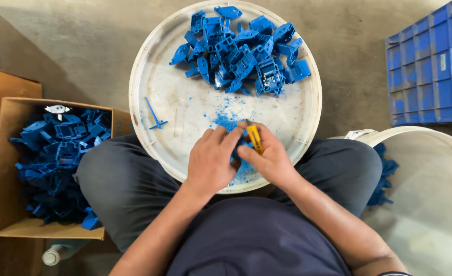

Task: The person removes excess material from blue plastic components using a yellow utility knife while sitting on the floor.

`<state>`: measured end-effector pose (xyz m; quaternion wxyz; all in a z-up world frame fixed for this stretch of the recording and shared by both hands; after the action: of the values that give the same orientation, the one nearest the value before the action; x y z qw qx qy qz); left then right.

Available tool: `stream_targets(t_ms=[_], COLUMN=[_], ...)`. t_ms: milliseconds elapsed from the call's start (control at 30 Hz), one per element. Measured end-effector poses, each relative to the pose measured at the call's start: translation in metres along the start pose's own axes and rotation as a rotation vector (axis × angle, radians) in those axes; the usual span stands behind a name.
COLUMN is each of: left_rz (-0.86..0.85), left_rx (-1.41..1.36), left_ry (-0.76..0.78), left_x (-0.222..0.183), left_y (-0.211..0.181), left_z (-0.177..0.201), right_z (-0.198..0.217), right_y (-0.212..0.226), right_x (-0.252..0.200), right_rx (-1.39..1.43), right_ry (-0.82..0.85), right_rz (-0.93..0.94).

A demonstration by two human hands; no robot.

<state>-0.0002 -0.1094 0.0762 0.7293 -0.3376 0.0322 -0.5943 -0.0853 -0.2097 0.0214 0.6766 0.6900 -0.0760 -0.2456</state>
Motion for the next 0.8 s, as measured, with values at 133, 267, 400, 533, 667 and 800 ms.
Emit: stream_targets(t_ms=[133, 267, 400, 533, 667, 800], left_rz=[0.074, 0.516, 0.557, 0.662, 0.604, 0.74], left_rx=[-0.482, -1.282, -1.493, -1.577, -1.462, -1.449], left_ry=[-0.32, -0.55, -0.654, -0.689, -0.663, -0.563], left_x=[-0.018, -0.036, -0.042, -0.044, -0.039, -0.042], left_y=[0.044, 0.098, 0.094, 0.102, 0.102, 0.097], left_z=[0.007, -0.068, -0.088, -0.093, -0.077, -0.08], right_z=[0.007, -0.007, -0.033, -0.018, -0.008, -0.006], right_y=[-0.044, -0.053, -0.053, -0.053, -0.025, 0.007], right_x=[0.009, 0.011, 0.011, 0.008, 0.008, -0.004], right_rx=[0.475, 0.679, 0.546, 0.227, -0.232, -0.423], right_ry=[-0.016, 0.067, 0.138, 0.048, -0.002, -0.025], right_rz=[-0.388, -0.466, -0.478, -0.409, -0.164, 0.1])
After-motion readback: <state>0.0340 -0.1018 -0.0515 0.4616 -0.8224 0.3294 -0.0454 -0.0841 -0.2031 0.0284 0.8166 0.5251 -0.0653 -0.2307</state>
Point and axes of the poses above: each hand's wrist, its own x-axis towards the middle knuckle, its own z-axis out of the back of the hand, y = z × x, the point moved 9 cm from there along x, towards the middle knuckle, and after that the axes turned 13 degrees about -z, right-handed, at the moved point
